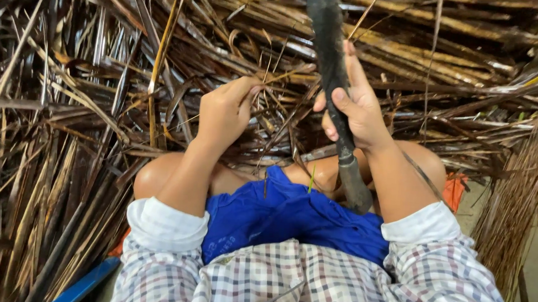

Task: Stripping the leafy parts from palm frond midribs using a machete while sitting on a pile of fronds.

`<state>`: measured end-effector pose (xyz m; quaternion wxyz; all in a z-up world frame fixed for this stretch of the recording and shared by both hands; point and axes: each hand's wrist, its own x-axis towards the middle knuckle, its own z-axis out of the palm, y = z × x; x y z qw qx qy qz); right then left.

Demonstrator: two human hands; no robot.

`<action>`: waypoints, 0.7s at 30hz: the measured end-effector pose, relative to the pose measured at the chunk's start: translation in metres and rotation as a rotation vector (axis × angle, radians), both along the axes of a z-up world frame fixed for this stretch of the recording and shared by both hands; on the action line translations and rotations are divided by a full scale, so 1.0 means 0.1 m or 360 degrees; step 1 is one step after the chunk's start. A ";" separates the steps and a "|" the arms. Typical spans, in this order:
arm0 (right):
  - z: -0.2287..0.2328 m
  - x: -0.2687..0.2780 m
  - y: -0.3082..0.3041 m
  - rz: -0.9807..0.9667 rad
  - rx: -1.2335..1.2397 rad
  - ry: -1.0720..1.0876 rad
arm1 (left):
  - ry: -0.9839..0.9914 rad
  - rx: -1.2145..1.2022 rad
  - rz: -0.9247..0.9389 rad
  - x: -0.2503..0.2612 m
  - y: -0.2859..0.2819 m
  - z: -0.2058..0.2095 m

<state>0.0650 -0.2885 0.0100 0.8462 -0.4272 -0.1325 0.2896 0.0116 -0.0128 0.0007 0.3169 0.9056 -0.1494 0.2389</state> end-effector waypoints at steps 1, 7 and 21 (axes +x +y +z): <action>-0.03 0.06 -0.05 -0.0007 0.0000 -0.0030 | -0.0030 0.0000 -0.0007 0.03 0.01 0.00; -0.12 0.20 -0.19 -0.0225 -0.0088 -0.0178 | -0.0033 0.0248 0.0018 0.10 0.11 -0.17; -0.12 0.20 -0.26 -0.0373 -0.0168 -0.0143 | 0.0165 0.0187 0.0465 0.19 0.41 -0.29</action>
